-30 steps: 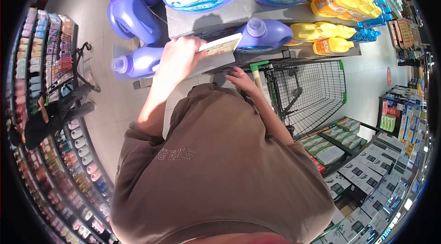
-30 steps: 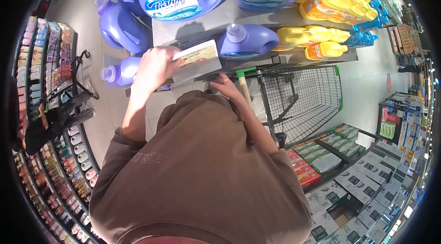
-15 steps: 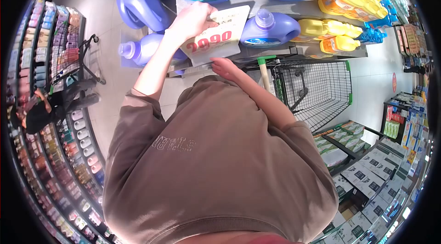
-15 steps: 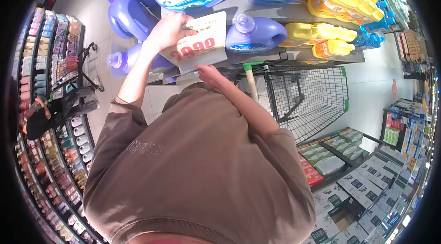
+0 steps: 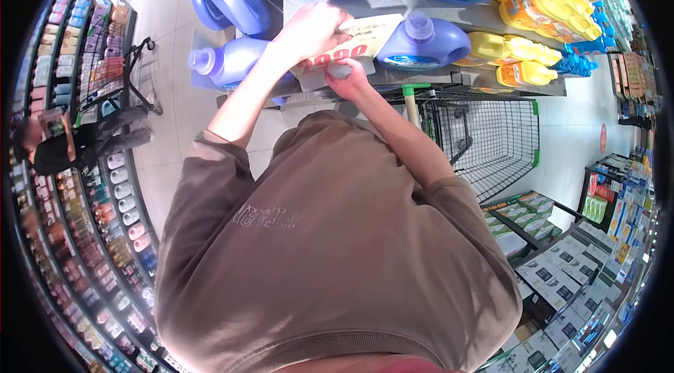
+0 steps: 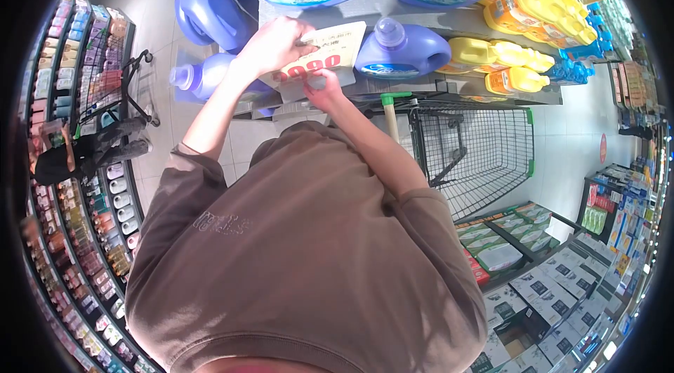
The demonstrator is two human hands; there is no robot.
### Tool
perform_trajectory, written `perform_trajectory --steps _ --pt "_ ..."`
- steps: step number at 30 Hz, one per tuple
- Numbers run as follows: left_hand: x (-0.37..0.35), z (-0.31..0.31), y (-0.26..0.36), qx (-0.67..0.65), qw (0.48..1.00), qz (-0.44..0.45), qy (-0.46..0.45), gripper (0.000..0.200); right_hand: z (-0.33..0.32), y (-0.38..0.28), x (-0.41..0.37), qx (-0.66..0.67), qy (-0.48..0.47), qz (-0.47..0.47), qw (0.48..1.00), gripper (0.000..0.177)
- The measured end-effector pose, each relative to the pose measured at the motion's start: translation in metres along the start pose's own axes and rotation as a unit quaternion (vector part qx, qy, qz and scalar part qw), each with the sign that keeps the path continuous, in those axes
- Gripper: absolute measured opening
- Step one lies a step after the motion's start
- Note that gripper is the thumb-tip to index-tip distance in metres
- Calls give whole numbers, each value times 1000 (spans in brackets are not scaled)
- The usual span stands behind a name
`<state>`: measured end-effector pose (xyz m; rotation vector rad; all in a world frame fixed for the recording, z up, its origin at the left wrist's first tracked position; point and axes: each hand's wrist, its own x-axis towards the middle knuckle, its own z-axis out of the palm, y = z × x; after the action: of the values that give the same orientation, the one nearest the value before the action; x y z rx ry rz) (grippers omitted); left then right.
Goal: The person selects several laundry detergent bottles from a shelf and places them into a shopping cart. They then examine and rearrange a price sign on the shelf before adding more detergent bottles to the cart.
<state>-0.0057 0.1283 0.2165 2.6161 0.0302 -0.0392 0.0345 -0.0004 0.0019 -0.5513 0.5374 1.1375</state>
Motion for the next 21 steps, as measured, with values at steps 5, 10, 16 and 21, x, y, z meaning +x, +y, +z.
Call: perform_trajectory --steps 5,10,16,21 --pt "-13 9 11 84 993 13 78 32 -39 -9 -21 -251 58 -42 965 48" --pt "-41 5 36 87 936 59 336 40 -34 -62 -126 -455 69 -255 850 46" --pt "-84 76 50 -175 905 86 378 23 -24 -162 -185 -606 208 -583 500 44" --pt "-50 175 23 -436 889 -73 118 43 -13 -213 -165 -730 139 -599 299 53"
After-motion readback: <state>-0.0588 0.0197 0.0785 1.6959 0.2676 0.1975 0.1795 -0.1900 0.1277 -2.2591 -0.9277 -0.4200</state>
